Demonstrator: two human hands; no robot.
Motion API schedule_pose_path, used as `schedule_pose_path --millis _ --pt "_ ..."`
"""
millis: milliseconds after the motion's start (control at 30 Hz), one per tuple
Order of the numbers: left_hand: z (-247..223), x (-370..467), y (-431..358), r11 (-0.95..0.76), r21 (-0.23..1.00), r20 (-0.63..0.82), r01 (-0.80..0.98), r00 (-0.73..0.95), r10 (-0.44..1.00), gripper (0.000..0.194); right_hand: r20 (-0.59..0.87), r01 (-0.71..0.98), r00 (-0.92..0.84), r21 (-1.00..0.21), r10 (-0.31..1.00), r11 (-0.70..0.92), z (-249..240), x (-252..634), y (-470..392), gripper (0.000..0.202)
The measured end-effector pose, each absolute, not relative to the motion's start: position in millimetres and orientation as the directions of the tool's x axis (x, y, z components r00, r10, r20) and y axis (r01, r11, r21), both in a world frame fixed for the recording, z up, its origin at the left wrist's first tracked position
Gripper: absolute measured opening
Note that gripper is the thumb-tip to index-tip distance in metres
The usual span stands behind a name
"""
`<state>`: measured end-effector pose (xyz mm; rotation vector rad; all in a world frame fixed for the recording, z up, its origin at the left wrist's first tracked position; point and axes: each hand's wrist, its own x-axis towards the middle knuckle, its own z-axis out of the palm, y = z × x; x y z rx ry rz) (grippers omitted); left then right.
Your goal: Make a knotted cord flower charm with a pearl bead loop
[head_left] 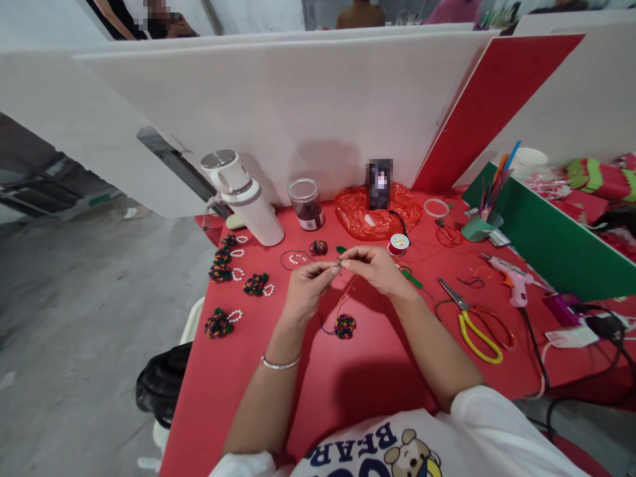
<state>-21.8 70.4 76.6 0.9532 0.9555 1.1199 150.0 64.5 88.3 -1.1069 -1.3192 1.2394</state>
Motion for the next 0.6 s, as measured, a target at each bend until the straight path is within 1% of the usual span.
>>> schedule_pose_path --millis 300,433,600 --pt "83.1 -21.8 69.4 0.169 0.926 -0.102 -0.337 0.206 0.973 0.034 0.075 -0.054 -0.068 -0.996 0.995 0.072 88.4 149.1 66.0 0.018" --pt "80.8 -20.5 69.6 0.179 0.932 -0.123 -0.315 0.189 0.974 0.033 0.082 -0.080 -0.066 -0.994 0.994 0.077 88.8 148.0 65.8 0.016" --pt "75.6 -20.2 70.1 0.178 0.943 -0.134 -0.282 0.171 0.976 0.032 0.094 -0.078 -0.021 -0.993 0.995 0.092 88.2 143.8 65.1 0.016"
